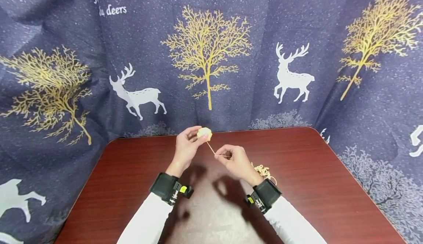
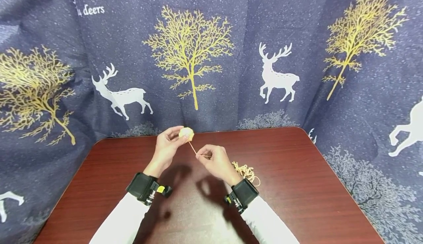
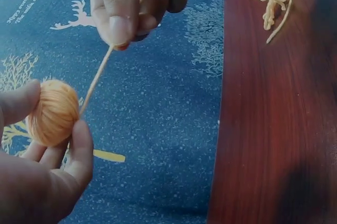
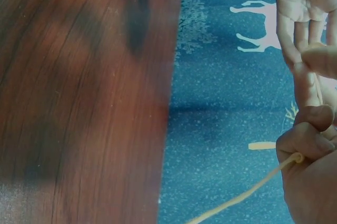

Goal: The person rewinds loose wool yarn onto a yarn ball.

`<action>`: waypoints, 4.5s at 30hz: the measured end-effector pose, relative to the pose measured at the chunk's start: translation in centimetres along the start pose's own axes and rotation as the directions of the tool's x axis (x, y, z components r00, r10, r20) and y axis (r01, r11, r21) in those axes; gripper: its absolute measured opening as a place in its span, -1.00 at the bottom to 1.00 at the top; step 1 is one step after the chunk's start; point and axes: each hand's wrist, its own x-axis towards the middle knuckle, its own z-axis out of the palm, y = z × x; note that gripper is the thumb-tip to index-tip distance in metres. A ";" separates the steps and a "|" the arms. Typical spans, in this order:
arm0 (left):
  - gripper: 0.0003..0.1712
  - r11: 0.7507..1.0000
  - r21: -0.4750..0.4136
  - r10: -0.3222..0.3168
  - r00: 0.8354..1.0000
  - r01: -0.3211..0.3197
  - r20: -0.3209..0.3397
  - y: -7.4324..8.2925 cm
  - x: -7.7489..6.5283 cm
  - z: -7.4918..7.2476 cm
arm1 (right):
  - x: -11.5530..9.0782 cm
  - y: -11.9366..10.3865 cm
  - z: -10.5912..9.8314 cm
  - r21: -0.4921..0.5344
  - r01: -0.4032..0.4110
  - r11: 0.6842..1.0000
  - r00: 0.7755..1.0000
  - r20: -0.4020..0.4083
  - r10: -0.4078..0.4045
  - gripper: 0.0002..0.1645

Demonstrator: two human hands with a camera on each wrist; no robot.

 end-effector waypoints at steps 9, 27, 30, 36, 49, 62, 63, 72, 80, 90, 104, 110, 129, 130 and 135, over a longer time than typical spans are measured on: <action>-0.55 0.992 -0.125 0.003 0.998 -0.011 -0.069 -0.7 0.0 0.9 | 0.0 -0.4 0.0 -0.017 0.011 1.000 1.000 -0.004 -0.011 -0.97; -0.62 0.911 0.382 0.039 0.956 -0.153 0.291 -1.7 -1.6 -0.2 | 1.4 -1.3 -3.5 -0.098 0.174 0.980 0.984 0.058 -0.169 -0.88; -0.63 0.931 0.352 -0.043 0.934 -0.091 0.356 -1.7 -2.0 -0.4 | 2.0 -1.6 -4.5 -0.118 0.221 0.968 0.975 0.067 -0.214 -0.84; -0.64 0.963 0.270 -0.125 0.847 -0.023 0.517 -1.6 -2.7 -0.6 | 3.1 -1.5 -5.8 -0.145 0.272 0.951 0.962 0.083 -0.262 -0.85; -0.52 0.995 -0.095 0.067 0.773 -0.009 0.630 0.6 -2.8 -0.8 | 3.5 1.1 -4.6 0.030 0.048 0.998 0.999 0.005 -0.048 -0.94; -0.61 0.912 -0.389 0.173 0.982 -0.132 0.070 1.7 -0.8 1.0 | 1.1 1.5 -2.5 0.190 -0.042 0.981 0.999 0.039 0.035 -0.94; -0.64 0.924 -0.339 0.200 0.979 -0.177 0.034 1.5 -0.6 1.1 | 0.9 1.4 -2.4 0.197 -0.048 0.979 0.998 0.045 0.040 -0.94; -0.60 0.670 0.510 0.544 0.824 -0.540 0.157 -1.8 1.2 0.4 | 0.9 0.8 -3.7 0.175 0.016 0.985 0.997 0.070 -0.028 -0.90; -0.57 0.643 0.559 0.210 0.822 -0.524 0.529 -3.4 -0.3 -0.3 | 3.2 0.9 -5.5 0.313 0.018 0.950 1.000 -0.014 -0.014 -0.88; -0.64 0.974 0.037 0.125 0.662 -0.224 0.739 -1.3 -2.5 -1.0 | 4.6 3.5 -5.5 0.668 -0.103 0.737 0.968 -0.102 0.228 -0.81; -0.62 0.881 -0.397 0.246 0.966 -0.259 -0.085 2.2 0.3 0.9 | 1.2 7.0 -3.2 0.460 -0.306 0.833 0.951 0.103 0.293 -0.81; -0.60 0.870 0.304 0.447 0.881 -0.389 -0.152 -0.4 1.4 0.0 | 0.3 5.6 -4.4 0.273 -0.181 0.945 0.971 0.201 0.127 -0.89; -0.63 0.958 0.151 0.011 0.556 -0.245 0.831 0.9 -2.1 -0.6 | 3.3 4.2 -8.0 0.789 -0.070 0.610 0.959 -0.116 0.259 -0.81; -0.62 0.969 0.085 0.060 0.560 -0.230 0.827 1.2 -2.1 -0.6 | 3.3 4.5 -7.8 0.770 -0.077 0.633 0.954 -0.127 0.271 -0.83; -0.59 0.960 -0.222 0.276 0.684 -0.168 0.675 2.6 -1.7 -0.2 | 2.7 5.6 -6.7 0.532 -0.164 0.831 0.956 -0.123 0.267 -0.92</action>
